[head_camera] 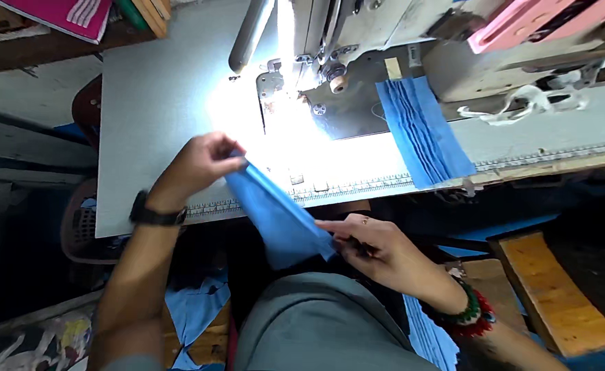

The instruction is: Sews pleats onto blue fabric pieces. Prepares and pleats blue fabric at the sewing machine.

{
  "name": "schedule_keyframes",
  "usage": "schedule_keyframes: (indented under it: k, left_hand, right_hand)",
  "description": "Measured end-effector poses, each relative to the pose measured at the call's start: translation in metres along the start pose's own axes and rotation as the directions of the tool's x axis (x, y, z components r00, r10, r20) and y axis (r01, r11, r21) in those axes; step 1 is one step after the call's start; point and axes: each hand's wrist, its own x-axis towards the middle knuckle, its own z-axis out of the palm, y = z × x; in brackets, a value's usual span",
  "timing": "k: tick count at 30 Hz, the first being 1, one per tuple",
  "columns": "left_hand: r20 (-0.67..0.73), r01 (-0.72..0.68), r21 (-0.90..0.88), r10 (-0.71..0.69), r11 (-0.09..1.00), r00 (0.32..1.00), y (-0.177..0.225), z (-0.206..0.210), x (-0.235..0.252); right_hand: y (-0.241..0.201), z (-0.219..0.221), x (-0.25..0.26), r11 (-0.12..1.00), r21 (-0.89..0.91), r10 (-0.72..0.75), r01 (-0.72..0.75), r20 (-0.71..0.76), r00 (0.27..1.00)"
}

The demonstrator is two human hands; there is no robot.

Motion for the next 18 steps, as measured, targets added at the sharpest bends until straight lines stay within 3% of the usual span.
schedule_keyframes:
  k: [5, 8, 12, 18]
  left_hand:
    - [0.288, -0.090, 0.147, 0.044, 0.985, 0.957, -0.017, 0.011, 0.113]
    - [0.421, -0.183, 0.277, 0.052, 0.943, 0.906, -0.015, 0.019, 0.145]
    - [0.459, -0.189, 0.365, 0.000, 0.912, 0.889, -0.011, 0.020, 0.152]
    - [0.411, -0.118, 0.217, 0.019, 0.969, 0.911, -0.021, 0.017, 0.142]
  right_hand:
    - [0.009, 0.009, 0.021, 0.943, -0.282, 0.181, -0.176, -0.010, 0.984]
    - [0.010, 0.008, 0.031, 0.876, -0.467, 0.131, -0.121, -0.011, 0.991]
    - [0.020, -0.001, 0.053, 0.836, -0.548, -0.005, 0.017, 0.024, 1.000]
    - [0.028, -0.011, 0.071, 0.825, -0.558, -0.007, 0.089, 0.147, 0.989]
